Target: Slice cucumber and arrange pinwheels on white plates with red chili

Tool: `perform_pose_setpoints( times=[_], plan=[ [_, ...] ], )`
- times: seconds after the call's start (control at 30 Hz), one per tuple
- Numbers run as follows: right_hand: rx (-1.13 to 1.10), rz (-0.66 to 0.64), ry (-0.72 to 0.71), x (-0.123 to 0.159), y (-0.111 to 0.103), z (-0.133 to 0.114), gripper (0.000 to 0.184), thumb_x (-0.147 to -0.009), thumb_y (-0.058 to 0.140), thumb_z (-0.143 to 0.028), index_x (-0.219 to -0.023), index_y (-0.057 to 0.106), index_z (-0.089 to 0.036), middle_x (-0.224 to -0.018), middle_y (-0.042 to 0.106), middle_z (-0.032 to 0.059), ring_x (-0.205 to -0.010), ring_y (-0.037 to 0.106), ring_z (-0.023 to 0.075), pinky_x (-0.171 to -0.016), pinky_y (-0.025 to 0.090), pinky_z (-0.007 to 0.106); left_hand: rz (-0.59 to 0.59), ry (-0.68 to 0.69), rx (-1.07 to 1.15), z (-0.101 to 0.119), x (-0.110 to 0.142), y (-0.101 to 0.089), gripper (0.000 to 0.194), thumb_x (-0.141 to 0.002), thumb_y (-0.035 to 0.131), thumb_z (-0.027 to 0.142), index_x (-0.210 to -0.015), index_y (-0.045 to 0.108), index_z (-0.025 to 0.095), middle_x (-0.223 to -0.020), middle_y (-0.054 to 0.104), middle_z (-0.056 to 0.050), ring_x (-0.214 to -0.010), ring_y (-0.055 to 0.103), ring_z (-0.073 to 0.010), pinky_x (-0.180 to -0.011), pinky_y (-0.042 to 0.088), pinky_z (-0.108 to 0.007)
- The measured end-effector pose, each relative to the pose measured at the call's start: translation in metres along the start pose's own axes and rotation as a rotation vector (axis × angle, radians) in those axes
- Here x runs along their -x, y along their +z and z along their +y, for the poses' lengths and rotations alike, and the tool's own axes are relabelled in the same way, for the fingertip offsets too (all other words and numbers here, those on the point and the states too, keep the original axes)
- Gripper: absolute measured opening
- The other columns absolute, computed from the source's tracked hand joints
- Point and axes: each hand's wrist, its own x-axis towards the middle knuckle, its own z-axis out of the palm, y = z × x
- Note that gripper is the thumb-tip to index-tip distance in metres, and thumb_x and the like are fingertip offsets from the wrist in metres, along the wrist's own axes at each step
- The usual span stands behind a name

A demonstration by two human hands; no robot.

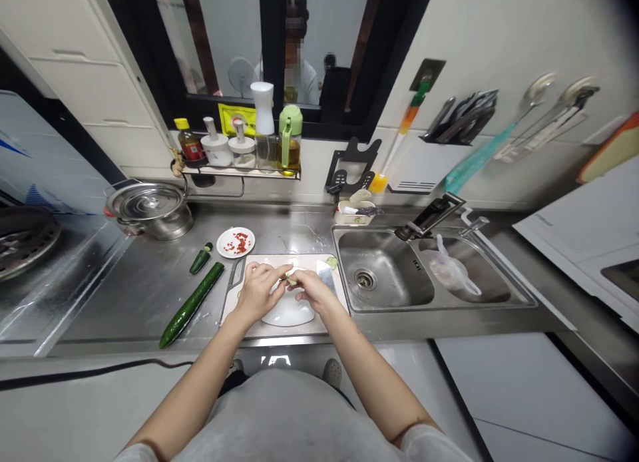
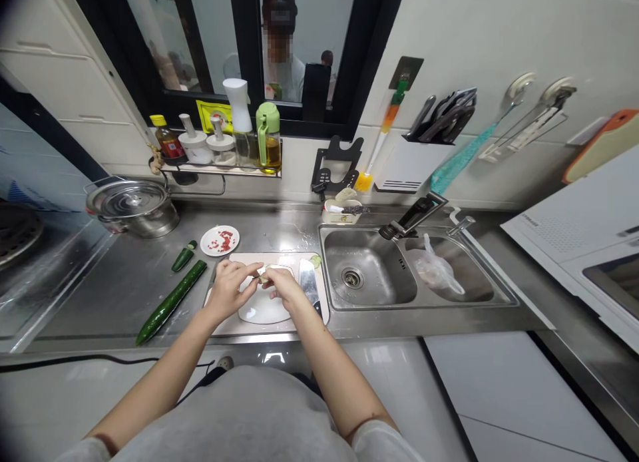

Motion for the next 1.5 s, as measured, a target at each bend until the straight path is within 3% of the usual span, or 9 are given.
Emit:
perform_pose_setpoints(
  times=[0.23, 0.33, 0.5, 0.63, 0.8, 1.0, 1.27, 1.5],
  plan=[
    [-0.058, -0.052, 0.117, -0.005, -0.003, 0.004, 0.010, -0.058, 0.054, -0.024, -0.062, 0.059, -0.016, -0.066, 0.060, 0.0025, -0.063, 0.052, 0.0135, -0.047, 0.033, 0.021, -0.058, -0.026, -0.022, 0.000, 0.003, 0.000, 0.032, -0.091, 0.049, 0.027, -0.120, 0.063, 0.024, -0.091, 0.072, -0.005, -0.090, 0.058, -0.0197, -0.096, 0.030, -0.039],
    [-0.041, -0.016, 0.076, -0.004, -0.004, 0.008, 0.011, -0.060, 0.055, -0.027, -0.064, 0.059, -0.017, -0.070, 0.061, 0.0025, -0.065, 0.053, 0.0136, -0.048, 0.032, 0.021, -0.027, -0.110, 0.036, 0.001, 0.006, 0.005, 0.033, -0.089, 0.051, 0.030, -0.120, 0.062, 0.023, -0.094, 0.070, -0.006, -0.091, 0.059, -0.0205, -0.094, 0.033, -0.038],
    [0.087, 0.110, -0.072, -0.008, -0.011, 0.018, 0.015, -0.063, 0.057, -0.033, -0.060, 0.058, -0.018, -0.064, 0.057, 0.0003, -0.066, 0.050, 0.0135, -0.050, 0.032, 0.021, 0.106, -0.496, 0.354, 0.008, 0.022, 0.030, 0.027, -0.081, 0.058, 0.039, -0.101, 0.062, 0.021, -0.079, 0.063, -0.002, -0.071, 0.055, -0.0155, -0.072, 0.042, -0.028],
    [0.196, 0.124, -0.098, -0.011, -0.021, 0.023, 0.018, -0.063, 0.060, -0.036, -0.061, 0.059, -0.018, -0.061, 0.054, -0.0018, -0.062, 0.047, 0.0124, -0.055, 0.035, 0.023, -0.059, -0.812, 0.818, 0.014, 0.029, 0.047, 0.038, -0.073, 0.062, 0.055, -0.077, 0.062, 0.017, -0.062, 0.057, 0.001, -0.053, 0.044, -0.0097, -0.053, 0.033, -0.023],
    [0.342, 0.074, -0.280, -0.008, -0.032, 0.026, 0.017, -0.067, 0.061, -0.033, -0.059, 0.060, -0.018, -0.078, 0.060, 0.0008, -0.081, 0.055, 0.0153, -0.081, 0.041, 0.029, -0.178, -1.086, 1.186, 0.014, 0.020, 0.047, 0.053, -0.067, 0.065, 0.063, -0.088, 0.066, 0.014, -0.069, 0.061, -0.001, -0.047, 0.037, -0.0045, -0.044, 0.018, -0.019],
    [0.451, 0.031, -0.352, -0.007, -0.041, 0.039, 0.018, -0.071, 0.061, -0.030, -0.058, 0.062, -0.018, -0.080, 0.060, 0.0021, -0.086, 0.057, 0.0163, -0.088, 0.040, 0.031, -0.177, -1.112, 1.206, 0.007, 0.011, 0.051, 0.040, -0.056, 0.077, 0.045, -0.078, 0.063, 0.014, -0.071, 0.061, 0.000, -0.048, 0.038, -0.0031, -0.041, 0.017, -0.017],
    [0.516, 0.116, -0.333, -0.015, -0.057, 0.061, 0.021, -0.072, 0.060, -0.030, -0.054, 0.057, -0.019, -0.071, 0.059, 0.0010, -0.080, 0.057, 0.0162, -0.082, 0.042, 0.029, -0.199, -1.066, 1.062, 0.002, 0.013, 0.077, 0.036, -0.056, 0.076, 0.043, -0.077, 0.066, 0.015, -0.066, 0.061, 0.002, -0.050, 0.038, -0.0043, -0.045, 0.022, -0.018],
    [0.603, 0.190, -0.296, -0.027, -0.070, 0.079, 0.025, -0.074, 0.060, -0.030, -0.052, 0.056, -0.018, -0.067, 0.058, 0.0006, -0.076, 0.057, 0.0161, -0.077, 0.042, 0.027, -0.154, -0.996, 0.973, -0.005, 0.014, 0.104, 0.035, -0.056, 0.076, 0.043, -0.075, 0.068, 0.016, -0.066, 0.066, -0.001, -0.057, 0.050, -0.0094, -0.055, 0.035, -0.021]
  ],
)
